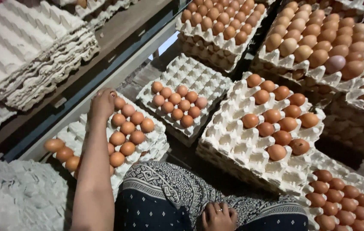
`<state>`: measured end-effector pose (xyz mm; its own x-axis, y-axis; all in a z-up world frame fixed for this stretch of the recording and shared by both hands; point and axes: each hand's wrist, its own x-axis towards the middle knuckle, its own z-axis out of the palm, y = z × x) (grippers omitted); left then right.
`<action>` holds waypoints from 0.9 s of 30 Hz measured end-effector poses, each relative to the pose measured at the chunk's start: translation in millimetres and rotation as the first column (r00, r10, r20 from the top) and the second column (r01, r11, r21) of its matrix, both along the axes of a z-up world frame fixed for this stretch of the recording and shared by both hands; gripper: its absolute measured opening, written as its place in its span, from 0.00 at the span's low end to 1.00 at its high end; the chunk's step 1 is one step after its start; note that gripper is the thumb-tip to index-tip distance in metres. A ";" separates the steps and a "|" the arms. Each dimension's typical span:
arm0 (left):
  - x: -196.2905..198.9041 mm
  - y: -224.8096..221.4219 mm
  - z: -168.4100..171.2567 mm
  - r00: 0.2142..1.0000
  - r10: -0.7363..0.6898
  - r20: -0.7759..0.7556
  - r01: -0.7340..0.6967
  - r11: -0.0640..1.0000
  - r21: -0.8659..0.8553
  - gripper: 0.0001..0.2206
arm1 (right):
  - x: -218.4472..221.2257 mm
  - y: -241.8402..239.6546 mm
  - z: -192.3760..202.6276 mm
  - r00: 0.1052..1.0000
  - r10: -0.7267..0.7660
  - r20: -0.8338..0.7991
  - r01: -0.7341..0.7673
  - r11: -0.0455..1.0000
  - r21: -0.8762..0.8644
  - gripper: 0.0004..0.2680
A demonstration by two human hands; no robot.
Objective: A person is manually sorting eggs by picking them up and placing them into cardboard egg trays.
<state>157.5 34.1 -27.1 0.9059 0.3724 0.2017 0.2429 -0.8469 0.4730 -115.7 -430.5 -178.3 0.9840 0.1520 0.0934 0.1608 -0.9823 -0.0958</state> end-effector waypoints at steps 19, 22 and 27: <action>35.7 -46.3 29.6 0.992 0.098 -0.083 -0.089 0.990 0.106 0.20 | 11.4 -9.5 -57.9 0.995 0.095 -0.028 -0.092 0.992 0.089 0.07; 31.4 -100.2 54.4 0.968 -0.118 0.223 0.057 0.964 0.261 0.08 | 7.6 -11.5 -55.7 0.968 0.153 -0.198 -0.135 0.986 0.102 0.12; 25.4 -219.9 92.2 0.914 -0.341 0.218 0.343 0.939 0.028 0.14 | 5.6 -7.3 -7.7 0.985 0.168 -0.044 -0.154 0.963 0.222 0.10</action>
<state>183.0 -185.7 65.1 0.9129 0.0506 0.4049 -0.1702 -0.8547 0.4905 -110.1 -437.9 -186.0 0.9531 0.2914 0.0813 0.3019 -0.8986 -0.3182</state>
